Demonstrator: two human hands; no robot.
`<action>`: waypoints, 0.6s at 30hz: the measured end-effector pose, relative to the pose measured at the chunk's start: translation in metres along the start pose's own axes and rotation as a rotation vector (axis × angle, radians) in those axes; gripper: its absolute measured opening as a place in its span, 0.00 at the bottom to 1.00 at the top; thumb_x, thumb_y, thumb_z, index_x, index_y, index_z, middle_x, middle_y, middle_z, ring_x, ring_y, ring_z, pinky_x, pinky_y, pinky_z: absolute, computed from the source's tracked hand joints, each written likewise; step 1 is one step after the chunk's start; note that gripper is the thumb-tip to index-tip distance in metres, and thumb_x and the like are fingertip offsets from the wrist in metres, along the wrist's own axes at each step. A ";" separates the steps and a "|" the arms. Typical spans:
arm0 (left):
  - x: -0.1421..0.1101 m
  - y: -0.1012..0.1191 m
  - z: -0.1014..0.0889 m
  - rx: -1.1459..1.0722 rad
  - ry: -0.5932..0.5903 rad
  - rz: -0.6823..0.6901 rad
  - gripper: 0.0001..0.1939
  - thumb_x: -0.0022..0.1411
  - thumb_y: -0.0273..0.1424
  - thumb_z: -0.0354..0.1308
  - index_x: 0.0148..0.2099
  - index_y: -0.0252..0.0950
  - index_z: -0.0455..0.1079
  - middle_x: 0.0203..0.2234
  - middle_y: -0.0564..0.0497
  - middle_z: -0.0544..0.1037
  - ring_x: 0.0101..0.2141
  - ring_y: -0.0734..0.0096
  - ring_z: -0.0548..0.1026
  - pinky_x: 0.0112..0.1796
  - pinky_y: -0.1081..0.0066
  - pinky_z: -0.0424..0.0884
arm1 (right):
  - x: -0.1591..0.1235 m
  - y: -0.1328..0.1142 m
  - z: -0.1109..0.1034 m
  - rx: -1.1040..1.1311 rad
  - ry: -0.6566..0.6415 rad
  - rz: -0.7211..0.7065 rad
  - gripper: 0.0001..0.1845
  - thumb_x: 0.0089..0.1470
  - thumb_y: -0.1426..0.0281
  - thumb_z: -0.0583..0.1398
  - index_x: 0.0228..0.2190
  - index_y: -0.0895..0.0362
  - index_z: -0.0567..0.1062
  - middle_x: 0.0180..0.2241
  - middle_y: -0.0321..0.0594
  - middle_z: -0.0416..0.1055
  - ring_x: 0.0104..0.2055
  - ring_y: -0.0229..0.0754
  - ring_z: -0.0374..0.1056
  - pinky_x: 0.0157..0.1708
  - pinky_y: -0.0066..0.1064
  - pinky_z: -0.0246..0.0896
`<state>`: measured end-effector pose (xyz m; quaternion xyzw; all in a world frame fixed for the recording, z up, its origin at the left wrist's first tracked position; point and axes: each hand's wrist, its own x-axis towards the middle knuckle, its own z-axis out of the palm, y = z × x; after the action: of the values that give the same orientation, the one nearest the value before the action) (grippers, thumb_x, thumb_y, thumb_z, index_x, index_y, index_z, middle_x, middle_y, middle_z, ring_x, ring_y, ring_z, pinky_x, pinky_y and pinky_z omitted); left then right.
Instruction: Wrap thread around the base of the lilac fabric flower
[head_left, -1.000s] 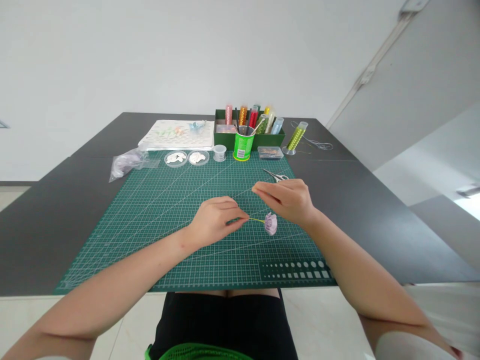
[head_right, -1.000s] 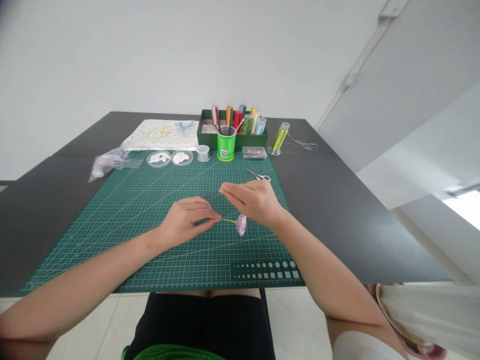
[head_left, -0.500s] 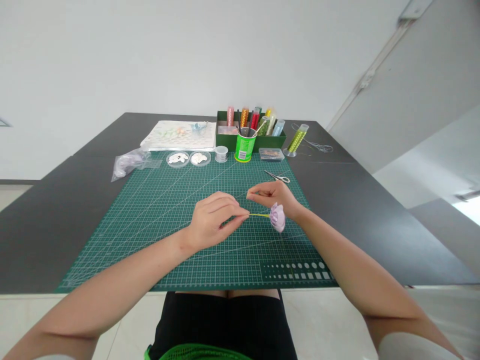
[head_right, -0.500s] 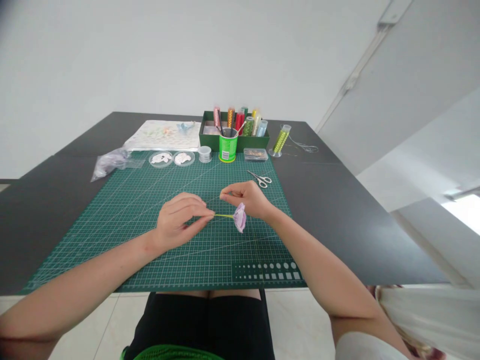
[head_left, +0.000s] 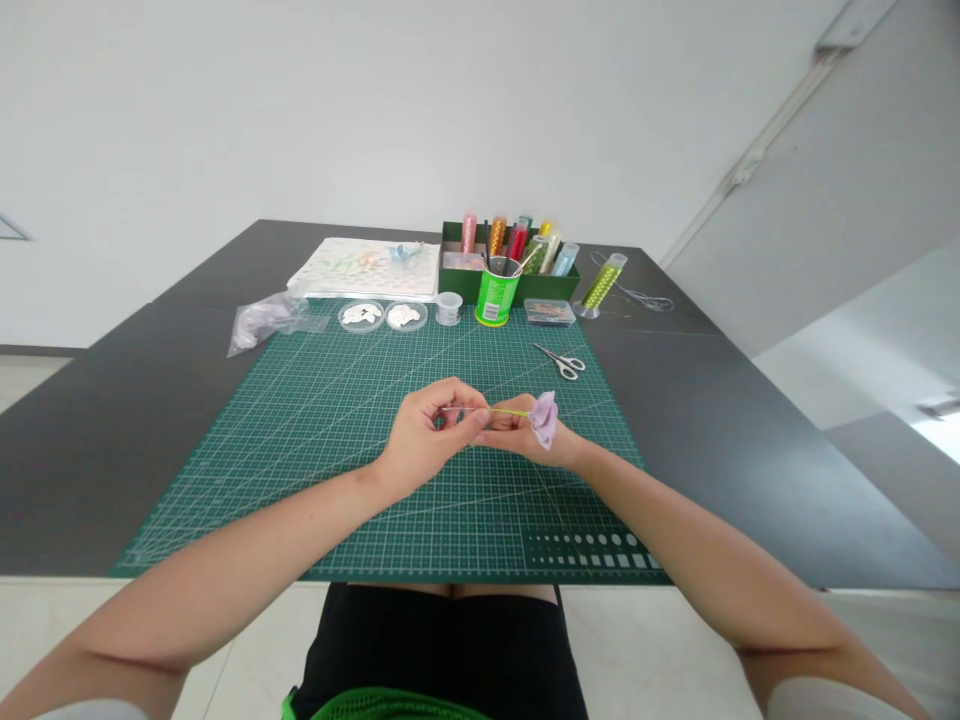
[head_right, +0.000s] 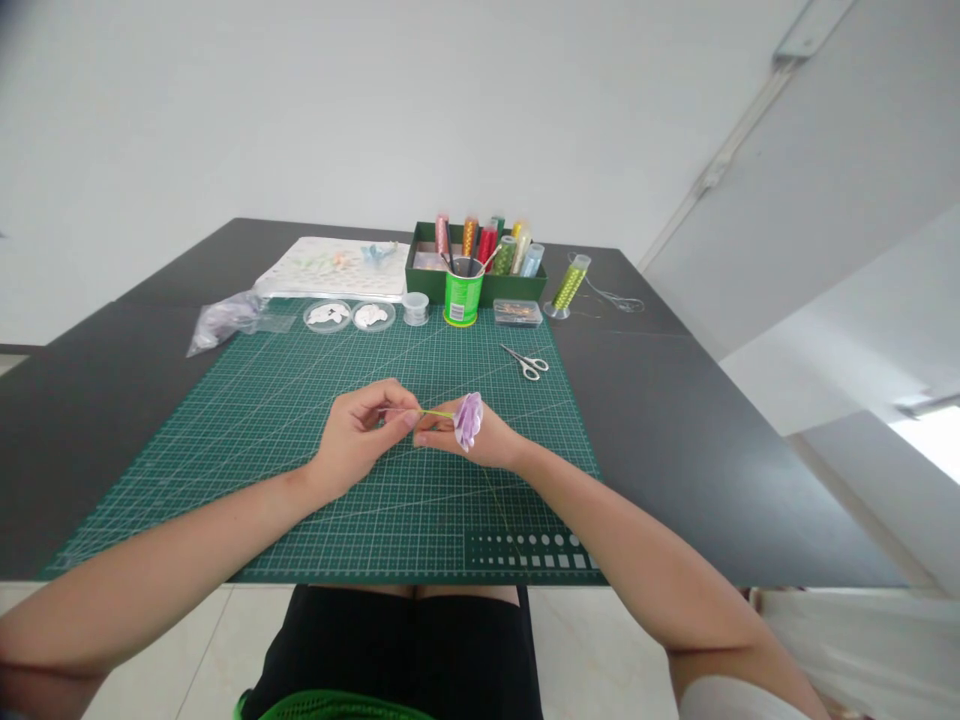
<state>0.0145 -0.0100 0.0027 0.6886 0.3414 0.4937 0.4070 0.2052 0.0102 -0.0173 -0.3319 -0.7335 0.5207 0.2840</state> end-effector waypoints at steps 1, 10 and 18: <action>0.000 -0.001 0.001 -0.043 -0.010 -0.050 0.09 0.62 0.34 0.63 0.31 0.35 0.74 0.22 0.55 0.71 0.22 0.78 0.62 0.24 0.75 0.58 | 0.000 0.000 0.000 -0.020 0.014 -0.008 0.20 0.55 0.55 0.68 0.23 0.56 0.76 0.16 0.27 0.55 0.19 0.31 0.47 0.20 0.27 0.45; 0.004 -0.010 0.003 -0.170 0.045 -0.141 0.10 0.61 0.37 0.64 0.32 0.35 0.74 0.22 0.55 0.70 0.23 0.76 0.62 0.25 0.74 0.59 | 0.001 0.007 0.003 -0.138 0.271 -0.166 0.14 0.59 0.70 0.60 0.44 0.51 0.82 0.46 0.42 0.79 0.54 0.50 0.72 0.61 0.49 0.61; 0.005 -0.016 0.006 -0.162 0.103 -0.146 0.10 0.62 0.36 0.62 0.32 0.35 0.73 0.24 0.53 0.73 0.24 0.75 0.64 0.26 0.73 0.60 | -0.003 -0.003 0.024 0.638 0.168 -0.071 0.23 0.57 0.67 0.58 0.54 0.50 0.73 0.56 0.42 0.74 0.57 0.49 0.71 0.51 0.45 0.73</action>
<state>0.0205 0.0002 -0.0108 0.6004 0.3702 0.5233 0.4782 0.1881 -0.0063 -0.0216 -0.2423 -0.5187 0.6848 0.4509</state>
